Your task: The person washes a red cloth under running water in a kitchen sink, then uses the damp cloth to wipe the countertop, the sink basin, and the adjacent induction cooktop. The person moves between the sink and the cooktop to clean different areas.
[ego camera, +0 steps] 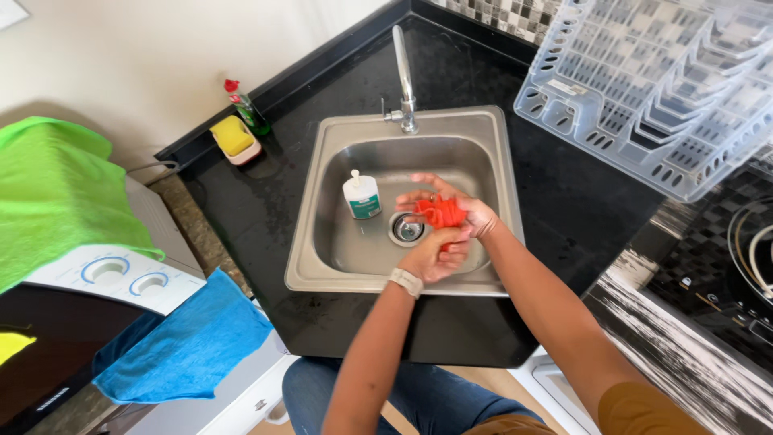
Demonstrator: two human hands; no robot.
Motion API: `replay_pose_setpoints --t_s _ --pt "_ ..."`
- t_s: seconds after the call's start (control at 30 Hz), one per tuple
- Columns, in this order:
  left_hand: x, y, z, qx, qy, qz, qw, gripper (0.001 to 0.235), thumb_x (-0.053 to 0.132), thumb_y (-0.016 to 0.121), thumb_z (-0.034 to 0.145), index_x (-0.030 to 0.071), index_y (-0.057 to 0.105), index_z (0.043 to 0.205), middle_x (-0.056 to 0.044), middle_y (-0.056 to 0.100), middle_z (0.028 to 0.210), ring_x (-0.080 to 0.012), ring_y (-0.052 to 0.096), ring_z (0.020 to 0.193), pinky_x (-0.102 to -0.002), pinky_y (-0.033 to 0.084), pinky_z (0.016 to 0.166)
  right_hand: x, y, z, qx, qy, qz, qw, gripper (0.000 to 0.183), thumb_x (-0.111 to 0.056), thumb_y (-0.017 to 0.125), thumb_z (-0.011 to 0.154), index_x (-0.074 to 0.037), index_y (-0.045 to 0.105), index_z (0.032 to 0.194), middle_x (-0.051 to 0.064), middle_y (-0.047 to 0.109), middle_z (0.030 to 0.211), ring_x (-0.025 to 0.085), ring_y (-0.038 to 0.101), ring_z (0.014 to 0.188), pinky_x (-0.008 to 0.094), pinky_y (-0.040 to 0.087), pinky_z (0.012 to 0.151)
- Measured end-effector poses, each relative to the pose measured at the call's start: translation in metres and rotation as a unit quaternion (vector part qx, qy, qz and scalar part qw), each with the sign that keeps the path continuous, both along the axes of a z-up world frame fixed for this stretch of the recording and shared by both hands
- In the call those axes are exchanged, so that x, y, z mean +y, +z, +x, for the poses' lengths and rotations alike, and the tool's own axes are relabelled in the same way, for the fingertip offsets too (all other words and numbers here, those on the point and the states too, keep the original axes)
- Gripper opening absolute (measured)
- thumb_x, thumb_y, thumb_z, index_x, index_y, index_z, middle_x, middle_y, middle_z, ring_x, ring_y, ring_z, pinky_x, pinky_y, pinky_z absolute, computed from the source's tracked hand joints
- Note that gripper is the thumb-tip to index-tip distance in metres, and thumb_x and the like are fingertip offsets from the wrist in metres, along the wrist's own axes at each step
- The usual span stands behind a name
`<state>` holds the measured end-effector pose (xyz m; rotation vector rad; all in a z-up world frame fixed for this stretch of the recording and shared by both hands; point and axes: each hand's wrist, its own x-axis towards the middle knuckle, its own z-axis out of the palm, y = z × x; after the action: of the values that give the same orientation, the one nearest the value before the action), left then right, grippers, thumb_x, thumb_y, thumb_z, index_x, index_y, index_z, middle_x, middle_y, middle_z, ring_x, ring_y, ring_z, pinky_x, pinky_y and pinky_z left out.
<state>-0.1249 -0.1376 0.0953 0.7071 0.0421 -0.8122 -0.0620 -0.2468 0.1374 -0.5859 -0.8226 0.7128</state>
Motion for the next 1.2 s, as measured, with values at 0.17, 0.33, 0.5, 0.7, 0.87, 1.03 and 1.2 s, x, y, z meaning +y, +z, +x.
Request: replay_pose_setpoints --t_s 0.17,0.33,0.5,0.7,0.87,1.03,1.2 --pt "-0.001 -0.021 0.000 -0.025 -0.024 -0.130 0.991 0.031 0.029 0.069 0.099 0.021 0.047 0.079 0.011 0.032 0.060 0.0056 0.031 0.038 -0.007 0.024 0.034 0.007 -0.028 0.033 0.046 0.094 0.069 0.992 0.101 -0.019 0.088 0.073 -0.017 0.037 0.160 0.031 0.050 0.119 0.054 0.058 0.112 0.061 0.050 0.095" --pt "-0.004 -0.010 0.001 -0.084 -0.035 -0.172 0.981 0.035 0.022 0.067 0.098 0.023 0.043 0.072 0.013 0.030 0.059 0.0063 0.030 0.037 -0.008 0.022 0.033 0.002 0.013 0.028 0.044 0.060 -0.048 0.996 0.081 0.002 0.078 0.076 -0.011 0.044 0.149 0.008 0.045 0.063 0.021 0.051 0.047 0.042 0.055 0.051" --pt "-0.019 0.023 0.000 -0.131 0.078 0.128 0.980 0.029 0.010 0.072 0.083 0.017 0.049 0.066 0.007 0.036 0.057 -0.0014 0.031 0.044 -0.013 0.022 0.036 -0.004 0.047 0.005 -0.046 -0.119 -0.342 0.931 0.035 0.001 0.058 0.098 -0.009 0.048 0.130 -0.004 0.032 0.049 0.009 0.037 0.032 0.023 0.036 0.034" --pt "-0.040 -0.100 0.091 -0.232 0.242 0.499 0.799 0.024 0.026 0.076 0.084 0.005 0.076 0.073 -0.017 0.067 0.061 -0.0350 0.074 0.063 -0.040 0.053 0.046 0.010 0.013 0.024 0.003 -0.380 -0.329 0.865 0.018 -0.011 0.060 0.108 -0.014 0.050 0.123 0.003 0.033 0.043 0.018 0.037 0.027 0.031 0.036 0.028" --pt "-0.020 -0.062 0.072 -0.252 0.200 0.646 0.693 0.026 0.025 0.058 0.086 0.005 0.074 0.083 -0.018 0.076 0.078 -0.0399 0.078 0.082 -0.049 0.063 0.064 0.023 -0.036 0.037 0.089 -0.503 -0.298 0.806 0.007 -0.017 0.049 0.112 -0.015 0.053 0.118 0.003 0.034 0.045 0.018 0.039 0.029 0.031 0.038 0.028" --pt "-0.004 -0.074 0.060 -0.305 0.105 0.717 0.618 0.032 0.034 0.057 0.087 0.010 0.066 0.106 -0.019 0.079 0.103 -0.0450 0.077 0.102 -0.056 0.065 0.085 0.030 -0.063 0.031 0.222 -0.564 -0.250 0.755 0.013 -0.023 0.044 0.115 -0.018 0.055 0.112 0.002 0.030 0.044 0.019 0.038 0.030 0.033 0.038 0.028" --pt "0.005 -0.066 0.049 -0.381 0.066 0.739 0.552 0.025 0.027 0.049 0.096 0.014 0.056 0.115 -0.013 0.075 0.106 -0.0425 0.077 0.104 -0.057 0.063 0.090 0.028 -0.098 0.043 0.278 -0.586 -0.171 0.742 0.023 -0.028 0.038 0.115 -0.018 0.056 0.106 0.003 0.027 0.045 0.022 0.038 0.029 0.036 0.039 0.028"
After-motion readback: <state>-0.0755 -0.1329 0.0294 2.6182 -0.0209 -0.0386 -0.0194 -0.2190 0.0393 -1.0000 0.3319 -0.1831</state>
